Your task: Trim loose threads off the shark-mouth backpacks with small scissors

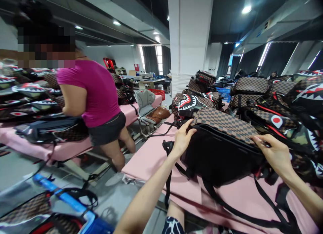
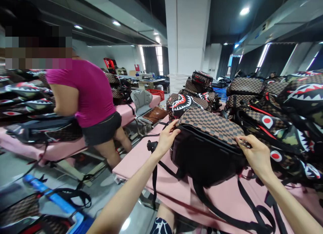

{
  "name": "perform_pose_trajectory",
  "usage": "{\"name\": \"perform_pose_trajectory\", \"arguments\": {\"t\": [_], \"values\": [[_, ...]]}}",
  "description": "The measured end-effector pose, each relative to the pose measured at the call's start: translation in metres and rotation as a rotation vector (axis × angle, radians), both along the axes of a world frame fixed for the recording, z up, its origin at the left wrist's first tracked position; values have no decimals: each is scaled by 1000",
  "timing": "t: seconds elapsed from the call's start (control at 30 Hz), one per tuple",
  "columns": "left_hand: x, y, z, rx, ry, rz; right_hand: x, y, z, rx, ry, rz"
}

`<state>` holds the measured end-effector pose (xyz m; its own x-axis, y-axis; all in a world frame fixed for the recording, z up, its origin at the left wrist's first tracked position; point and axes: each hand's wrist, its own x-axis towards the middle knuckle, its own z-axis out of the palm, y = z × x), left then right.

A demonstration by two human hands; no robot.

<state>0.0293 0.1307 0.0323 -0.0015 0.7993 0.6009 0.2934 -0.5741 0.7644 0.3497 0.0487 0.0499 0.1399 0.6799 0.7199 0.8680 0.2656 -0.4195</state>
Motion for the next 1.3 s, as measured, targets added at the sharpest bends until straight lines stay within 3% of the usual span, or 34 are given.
{"name": "perform_pose_trajectory", "arguments": {"t": [0.17, 0.4, 0.63, 0.8, 0.87, 0.97, 1.07, 1.2, 1.3], "values": [[-6, 2, 7, -23, 28, -13, -12, 3, 3, 53, 58, -17], [23, 7, 28, 73, 42, 91, -25, -6, 10, 121, 308, 52], [19, 9, 29, 55, 47, 104, -15, -45, -9, 66, 36, 248], [15, 1, 35, 31, 111, 79, -20, -48, -3, 39, -164, 208], [20, -12, 38, 112, 137, 162, -23, -49, -3, 72, -193, 190], [37, -44, 39, 395, 231, 252, -31, -51, -11, 154, -222, 165], [59, -75, 36, 568, 477, 66, -41, -52, -21, 308, -263, 157], [70, -90, 36, 488, 641, -98, -47, -53, -30, 470, -283, 165], [64, -89, 47, 379, 746, -201, -47, -54, -32, 516, -284, 190]]}}
